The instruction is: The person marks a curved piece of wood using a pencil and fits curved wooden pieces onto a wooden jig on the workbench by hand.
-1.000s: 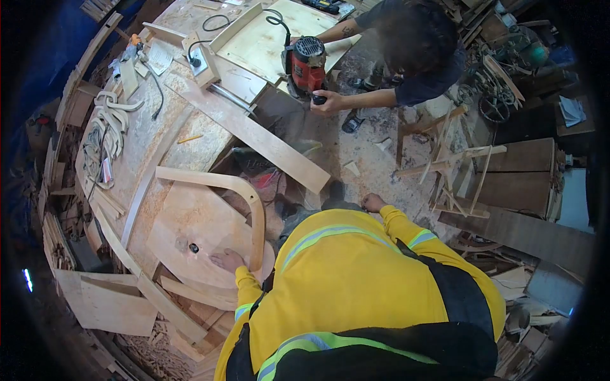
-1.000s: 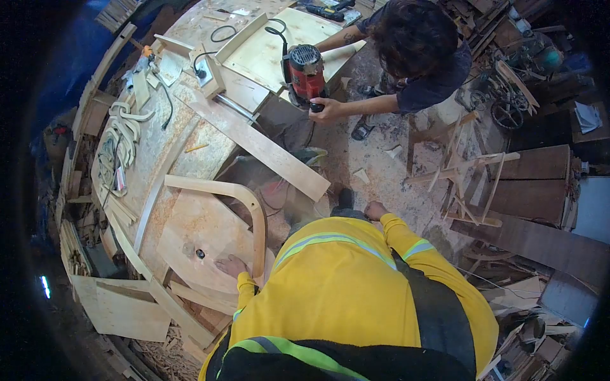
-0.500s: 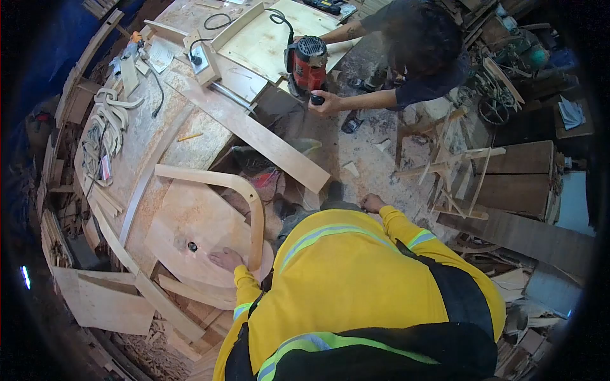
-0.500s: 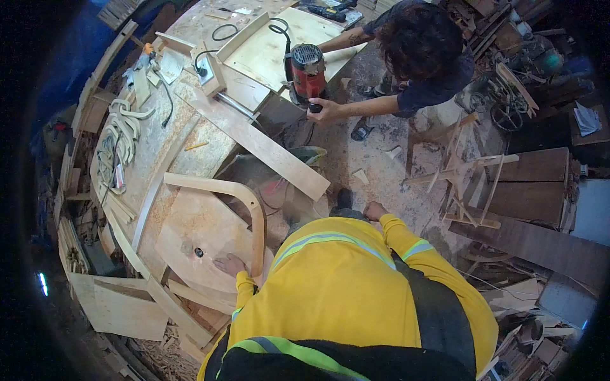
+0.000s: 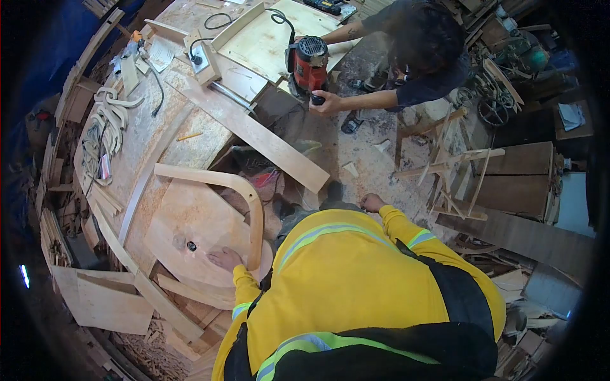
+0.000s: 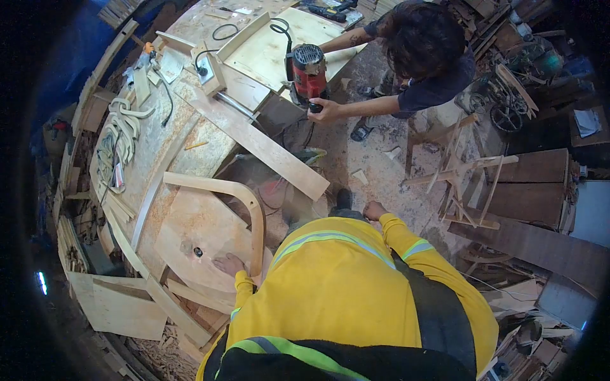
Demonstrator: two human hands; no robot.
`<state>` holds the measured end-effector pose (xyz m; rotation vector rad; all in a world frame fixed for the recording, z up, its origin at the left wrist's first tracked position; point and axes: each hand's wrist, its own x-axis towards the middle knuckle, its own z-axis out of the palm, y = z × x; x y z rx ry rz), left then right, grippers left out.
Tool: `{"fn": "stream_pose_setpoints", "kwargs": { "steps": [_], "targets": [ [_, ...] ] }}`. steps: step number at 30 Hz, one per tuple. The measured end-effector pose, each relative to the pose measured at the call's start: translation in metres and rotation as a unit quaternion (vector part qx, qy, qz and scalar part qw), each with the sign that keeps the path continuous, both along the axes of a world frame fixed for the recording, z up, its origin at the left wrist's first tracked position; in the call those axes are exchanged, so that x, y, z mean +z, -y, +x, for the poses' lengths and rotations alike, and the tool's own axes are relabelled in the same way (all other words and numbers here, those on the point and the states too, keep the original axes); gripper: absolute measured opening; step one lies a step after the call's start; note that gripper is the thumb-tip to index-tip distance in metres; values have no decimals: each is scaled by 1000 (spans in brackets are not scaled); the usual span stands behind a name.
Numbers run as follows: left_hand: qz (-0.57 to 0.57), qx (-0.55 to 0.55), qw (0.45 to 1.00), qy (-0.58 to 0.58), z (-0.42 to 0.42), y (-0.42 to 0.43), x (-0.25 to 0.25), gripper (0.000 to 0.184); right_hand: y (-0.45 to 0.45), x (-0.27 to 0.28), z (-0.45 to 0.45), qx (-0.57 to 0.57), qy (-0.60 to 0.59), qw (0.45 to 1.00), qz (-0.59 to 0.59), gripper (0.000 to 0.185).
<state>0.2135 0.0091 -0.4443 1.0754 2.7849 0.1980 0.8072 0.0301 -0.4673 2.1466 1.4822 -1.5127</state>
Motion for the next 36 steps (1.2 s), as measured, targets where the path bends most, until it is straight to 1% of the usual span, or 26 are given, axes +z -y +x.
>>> {"fn": "stream_pose_setpoints", "kwargs": {
  "steps": [2,5,8,11,14,17,19,26,32,35,36],
  "targets": [
    [7,-1,1000,-4,1,0,-1,70,-1,8,-2,-37,-25,999,-4,24],
    [6,2,1000,4,3,0,3,70,-3,9,-1,-34,-18,999,-20,24],
    [4,14,1000,13,5,-2,6,69,-1,7,-2,-30,-4,1000,-6,24],
    [-1,18,1000,9,6,-3,7,69,1,2,-2,-17,16,1000,8,17],
    [-3,14,1000,4,5,-2,4,69,-1,10,-3,-20,2,1000,-4,17],
    [-8,3,1000,-10,3,-1,2,70,-2,8,-3,-34,-4,999,-8,16],
    [-11,4,1000,-20,4,-1,1,70,-1,2,-1,-22,0,1000,-5,16],
    [-13,13,1000,-4,6,-2,5,70,-2,-2,0,-39,2,999,-13,17],
    [-11,8,1000,-16,5,-3,2,69,-5,6,-2,-10,8,1000,3,17],
    [-4,7,1000,-16,5,-3,2,69,-3,-8,1,17,42,999,7,18],
    [-2,4,1000,-16,6,-2,4,69,-3,-9,2,7,34,999,-2,18]
  ]
}}
